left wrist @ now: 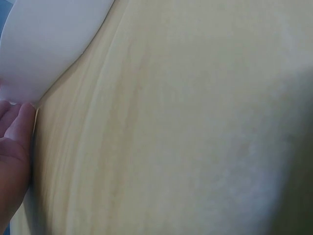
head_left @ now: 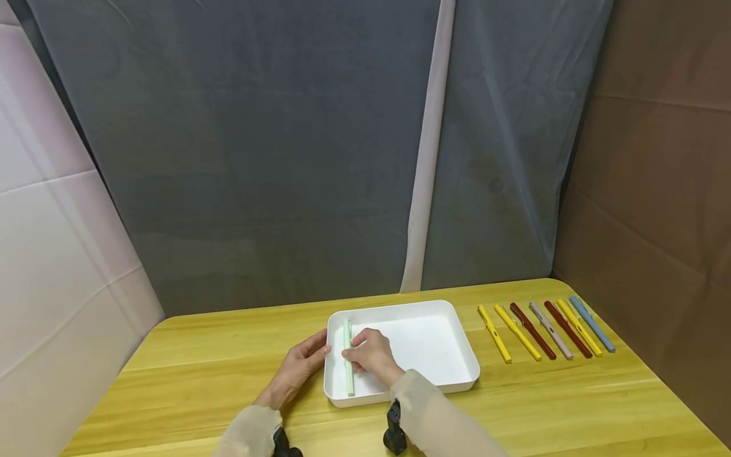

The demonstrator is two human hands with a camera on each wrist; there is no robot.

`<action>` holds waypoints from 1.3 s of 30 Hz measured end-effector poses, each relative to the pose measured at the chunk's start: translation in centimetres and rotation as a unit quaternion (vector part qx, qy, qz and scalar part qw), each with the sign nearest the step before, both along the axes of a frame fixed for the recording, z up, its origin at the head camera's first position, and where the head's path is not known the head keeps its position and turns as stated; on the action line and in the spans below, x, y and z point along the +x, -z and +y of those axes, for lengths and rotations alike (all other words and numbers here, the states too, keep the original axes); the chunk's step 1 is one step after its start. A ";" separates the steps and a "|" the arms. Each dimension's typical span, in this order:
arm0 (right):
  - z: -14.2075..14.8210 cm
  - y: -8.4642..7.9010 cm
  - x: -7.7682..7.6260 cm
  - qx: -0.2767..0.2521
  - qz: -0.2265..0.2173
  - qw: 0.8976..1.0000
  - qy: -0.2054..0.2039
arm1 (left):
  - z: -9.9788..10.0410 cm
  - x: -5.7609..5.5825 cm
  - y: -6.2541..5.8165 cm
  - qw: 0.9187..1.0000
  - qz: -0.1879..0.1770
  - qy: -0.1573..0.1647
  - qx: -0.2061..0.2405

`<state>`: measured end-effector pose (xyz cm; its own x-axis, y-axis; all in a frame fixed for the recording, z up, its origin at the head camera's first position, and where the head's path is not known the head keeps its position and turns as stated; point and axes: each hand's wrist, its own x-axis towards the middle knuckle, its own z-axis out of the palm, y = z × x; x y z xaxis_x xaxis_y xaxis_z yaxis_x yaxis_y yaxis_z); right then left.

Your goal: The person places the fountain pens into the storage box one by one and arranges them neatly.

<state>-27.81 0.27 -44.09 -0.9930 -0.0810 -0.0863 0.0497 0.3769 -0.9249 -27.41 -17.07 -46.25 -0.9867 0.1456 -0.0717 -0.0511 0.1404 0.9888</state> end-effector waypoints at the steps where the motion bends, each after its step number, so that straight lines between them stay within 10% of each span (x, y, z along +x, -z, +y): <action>1: -0.1 0.1 0.0 -0.002 0.000 1.000 0.001 | 0.0 0.0 0.0 1.000 0.001 0.000 -0.001; 39: -2.2 0.4 0.0 0.035 0.008 0.999 0.009 | 0.0 0.2 0.1 1.000 0.006 -0.007 0.000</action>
